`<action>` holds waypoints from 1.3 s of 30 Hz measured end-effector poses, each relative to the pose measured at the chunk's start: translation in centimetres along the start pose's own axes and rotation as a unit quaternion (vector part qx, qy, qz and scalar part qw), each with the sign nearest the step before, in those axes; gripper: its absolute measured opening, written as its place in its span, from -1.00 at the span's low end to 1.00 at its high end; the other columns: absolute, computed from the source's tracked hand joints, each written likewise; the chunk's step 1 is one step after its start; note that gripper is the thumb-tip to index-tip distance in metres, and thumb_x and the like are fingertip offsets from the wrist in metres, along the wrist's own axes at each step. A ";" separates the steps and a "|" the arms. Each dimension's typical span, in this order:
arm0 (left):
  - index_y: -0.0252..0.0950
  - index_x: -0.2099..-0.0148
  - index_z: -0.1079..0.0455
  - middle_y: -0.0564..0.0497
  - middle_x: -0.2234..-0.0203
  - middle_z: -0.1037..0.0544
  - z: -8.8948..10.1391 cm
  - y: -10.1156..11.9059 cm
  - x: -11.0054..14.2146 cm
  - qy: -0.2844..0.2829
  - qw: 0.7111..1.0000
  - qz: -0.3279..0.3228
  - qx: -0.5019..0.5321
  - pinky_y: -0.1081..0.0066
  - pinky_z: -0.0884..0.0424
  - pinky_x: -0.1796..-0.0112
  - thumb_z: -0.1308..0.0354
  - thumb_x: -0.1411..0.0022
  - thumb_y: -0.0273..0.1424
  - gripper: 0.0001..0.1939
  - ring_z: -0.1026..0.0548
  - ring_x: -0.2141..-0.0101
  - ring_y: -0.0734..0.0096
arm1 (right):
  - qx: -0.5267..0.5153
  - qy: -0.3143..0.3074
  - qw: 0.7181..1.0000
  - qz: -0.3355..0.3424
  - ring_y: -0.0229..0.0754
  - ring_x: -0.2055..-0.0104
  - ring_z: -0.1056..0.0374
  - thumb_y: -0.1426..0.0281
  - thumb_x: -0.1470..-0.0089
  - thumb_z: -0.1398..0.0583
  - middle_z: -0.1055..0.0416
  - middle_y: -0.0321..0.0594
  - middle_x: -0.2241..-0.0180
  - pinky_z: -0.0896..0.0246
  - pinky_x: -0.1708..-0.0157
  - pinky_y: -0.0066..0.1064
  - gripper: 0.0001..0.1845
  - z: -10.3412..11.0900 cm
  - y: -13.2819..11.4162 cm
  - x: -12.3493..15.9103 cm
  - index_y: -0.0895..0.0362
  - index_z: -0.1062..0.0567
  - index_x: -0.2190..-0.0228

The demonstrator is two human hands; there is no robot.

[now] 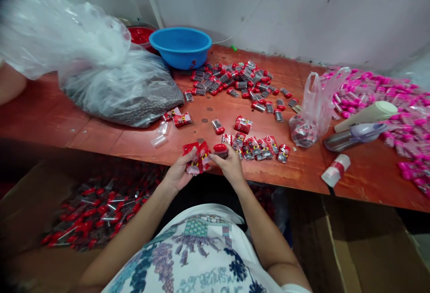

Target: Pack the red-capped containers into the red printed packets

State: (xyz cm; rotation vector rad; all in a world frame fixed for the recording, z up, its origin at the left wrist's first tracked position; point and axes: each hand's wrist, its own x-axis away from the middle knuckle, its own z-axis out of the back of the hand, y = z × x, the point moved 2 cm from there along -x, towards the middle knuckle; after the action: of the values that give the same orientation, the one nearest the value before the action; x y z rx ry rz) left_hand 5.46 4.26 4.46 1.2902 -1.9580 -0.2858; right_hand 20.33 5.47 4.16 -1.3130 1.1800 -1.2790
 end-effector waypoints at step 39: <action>-0.38 0.42 -0.45 0.05 0.57 -0.54 -1.1 -0.5 -1.5 0.138 0.987 -0.086 0.010 0.52 -0.38 0.53 -0.41 0.17 -0.46 -0.77 -0.47 0.58 0.50 | 0.042 -0.035 0.998 0.008 -0.32 0.50 -0.30 0.29 -0.03 -0.22 -0.43 -0.24 0.26 -0.30 0.60 -0.52 -0.46 -0.7 0.7 3.2 -0.02 -0.34 -0.07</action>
State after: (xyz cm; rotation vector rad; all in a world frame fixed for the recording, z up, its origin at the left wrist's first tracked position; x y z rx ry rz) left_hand 6.90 5.58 4.22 1.4337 -1.6240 -0.1611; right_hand 19.63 2.17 3.81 -1.2742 1.0752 -1.2476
